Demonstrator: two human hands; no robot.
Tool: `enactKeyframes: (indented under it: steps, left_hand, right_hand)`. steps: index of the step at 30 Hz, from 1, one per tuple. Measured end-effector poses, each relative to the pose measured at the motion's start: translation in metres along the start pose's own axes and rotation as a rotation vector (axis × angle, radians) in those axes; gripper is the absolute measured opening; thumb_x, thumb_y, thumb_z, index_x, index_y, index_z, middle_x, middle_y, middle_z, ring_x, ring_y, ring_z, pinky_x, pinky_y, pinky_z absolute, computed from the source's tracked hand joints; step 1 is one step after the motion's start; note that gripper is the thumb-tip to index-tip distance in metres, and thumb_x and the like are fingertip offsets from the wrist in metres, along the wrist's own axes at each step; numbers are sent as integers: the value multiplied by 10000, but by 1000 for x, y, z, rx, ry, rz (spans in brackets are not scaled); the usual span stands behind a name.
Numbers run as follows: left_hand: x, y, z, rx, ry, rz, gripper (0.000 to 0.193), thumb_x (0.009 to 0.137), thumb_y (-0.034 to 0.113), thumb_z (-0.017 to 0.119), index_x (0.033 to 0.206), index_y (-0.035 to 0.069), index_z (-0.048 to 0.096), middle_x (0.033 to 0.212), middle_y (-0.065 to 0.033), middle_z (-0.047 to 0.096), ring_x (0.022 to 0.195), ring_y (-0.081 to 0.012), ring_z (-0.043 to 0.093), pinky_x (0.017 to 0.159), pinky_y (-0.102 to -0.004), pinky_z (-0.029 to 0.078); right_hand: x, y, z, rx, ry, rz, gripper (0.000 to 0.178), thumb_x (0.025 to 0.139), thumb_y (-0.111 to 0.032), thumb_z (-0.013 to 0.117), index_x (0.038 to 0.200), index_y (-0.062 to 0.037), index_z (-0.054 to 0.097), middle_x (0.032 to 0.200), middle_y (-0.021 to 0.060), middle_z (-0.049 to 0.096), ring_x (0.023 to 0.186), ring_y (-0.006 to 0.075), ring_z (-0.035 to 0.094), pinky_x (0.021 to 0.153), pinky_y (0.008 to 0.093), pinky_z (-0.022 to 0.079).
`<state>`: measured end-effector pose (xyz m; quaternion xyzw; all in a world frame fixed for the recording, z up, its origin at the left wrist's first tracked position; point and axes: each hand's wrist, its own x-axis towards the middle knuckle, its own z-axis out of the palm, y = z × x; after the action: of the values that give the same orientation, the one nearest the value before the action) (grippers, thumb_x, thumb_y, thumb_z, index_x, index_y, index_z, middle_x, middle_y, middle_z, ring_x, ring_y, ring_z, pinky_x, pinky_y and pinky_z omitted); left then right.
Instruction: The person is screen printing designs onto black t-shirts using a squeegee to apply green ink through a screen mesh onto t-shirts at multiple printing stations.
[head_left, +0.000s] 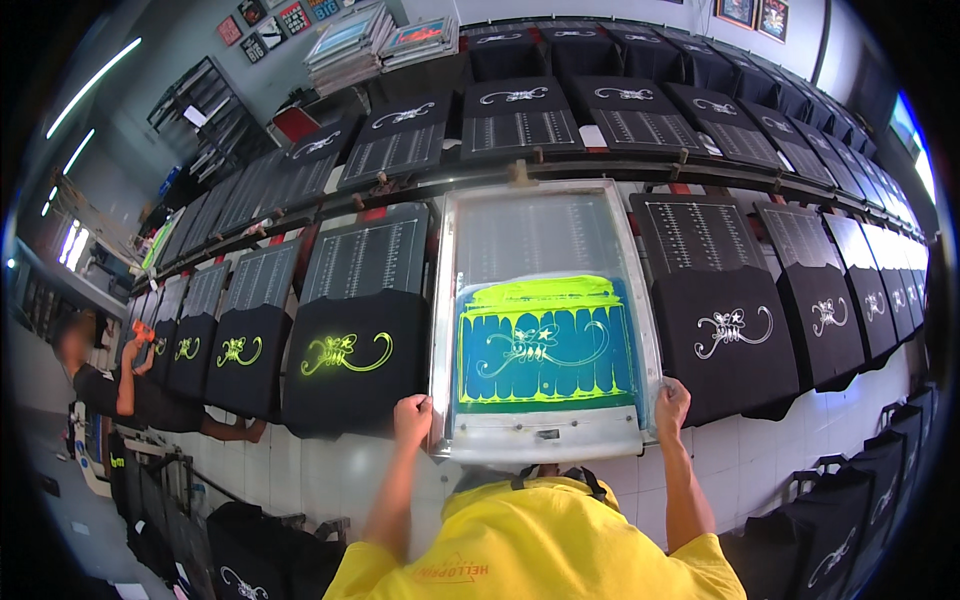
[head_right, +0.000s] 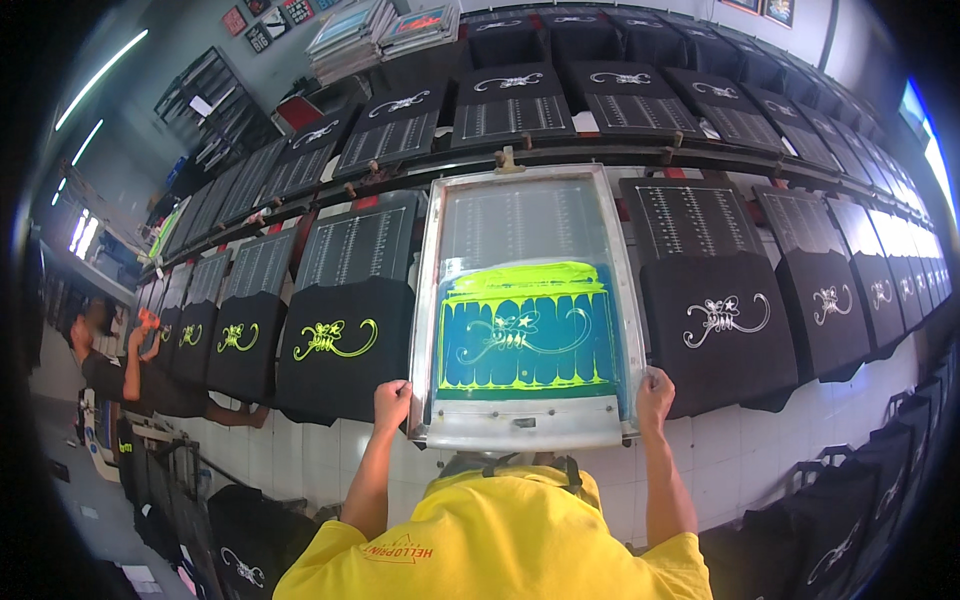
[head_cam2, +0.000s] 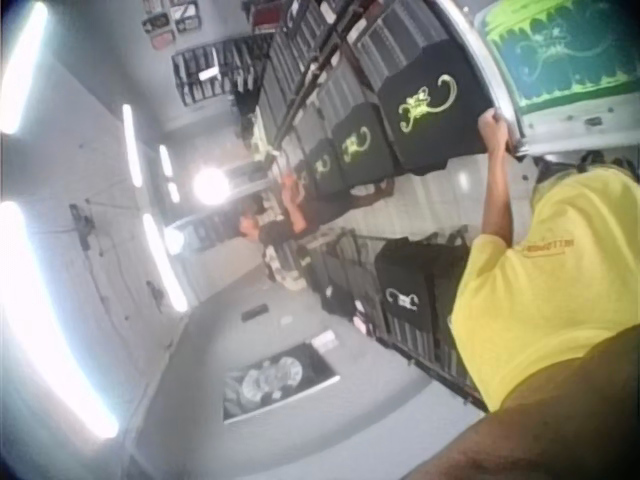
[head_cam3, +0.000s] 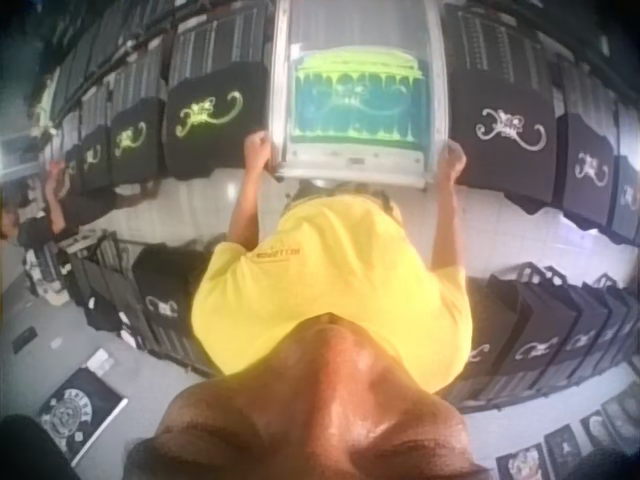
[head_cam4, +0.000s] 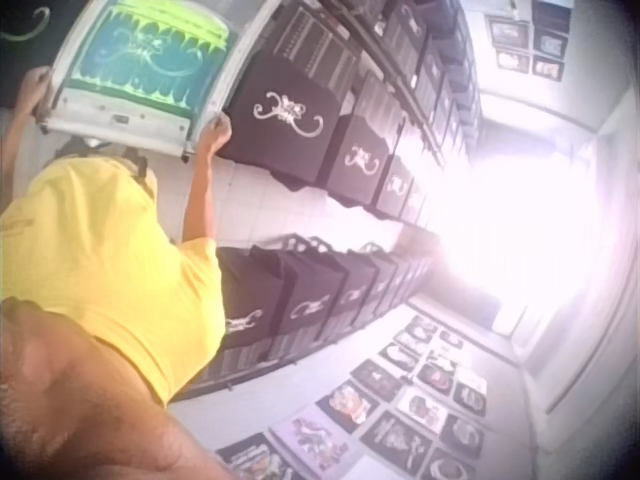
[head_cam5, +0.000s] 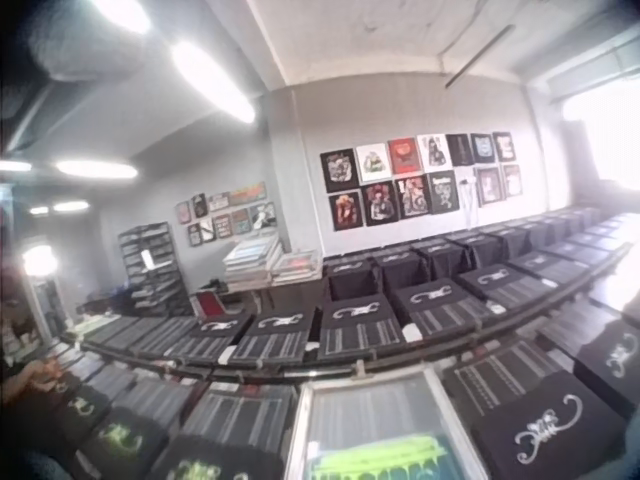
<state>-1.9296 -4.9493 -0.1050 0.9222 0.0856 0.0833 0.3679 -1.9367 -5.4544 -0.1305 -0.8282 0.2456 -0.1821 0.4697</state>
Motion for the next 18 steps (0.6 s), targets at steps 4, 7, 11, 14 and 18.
enactKeyframes:
  steps: [4, 7, 11, 14, 18]
  left_hand:
    - [1, 12, -4, 42, -51, -71, 204, 843, 173, 636, 770, -17, 640, 674, -220, 582, 637, -394, 591, 595, -426, 450]
    - [2, 17, -7, 62, -85, -112, 202, 849, 192, 634, 802, 2, 680, 753, -226, 627, 723, -403, 631, 634, -447, 477]
    - [-5, 31, -13, 160, -21, -138, 257, 875, 261, 626, 907, 17, 701, 805, -194, 684, 783, -385, 665, 701, -435, 529]
    - [-22, 50, -28, -4, 159, -53, 222, 877, 242, 630, 934, 37, 695, 775, -153, 699, 723, -329, 691, 654, -406, 538]
    - [-63, 65, -45, -459, -378, -139, 308, 935, 300, 601, 917, 7, 694, 737, -74, 703, 538, -131, 640, 501, -279, 479]
  right_hand:
    - [-2, -4, -3, -10, -3, 1, 220, 825, 0, 554, 997, 28, 687, 737, 93, 651, 681, 116, 596, 639, 288, 473]
    - [0, 9, -4, 2, -29, 6, 226, 844, -5, 550, 1028, 33, 676, 784, 113, 666, 721, 163, 628, 681, 311, 494]
    - [0, -4, -2, -138, 17, -210, 257, 859, -9, 538, 1086, 41, 648, 944, 171, 681, 863, 284, 666, 805, 376, 514]
    - [-19, -46, -13, -288, -90, -470, 327, 849, -32, 593, 1171, 18, 611, 1147, 200, 634, 1063, 344, 604, 943, 416, 469]
    - [-71, -104, -17, -334, -535, -772, 480, 764, -101, 718, 1223, -31, 594, 1189, 161, 613, 1151, 334, 543, 978, 440, 444]
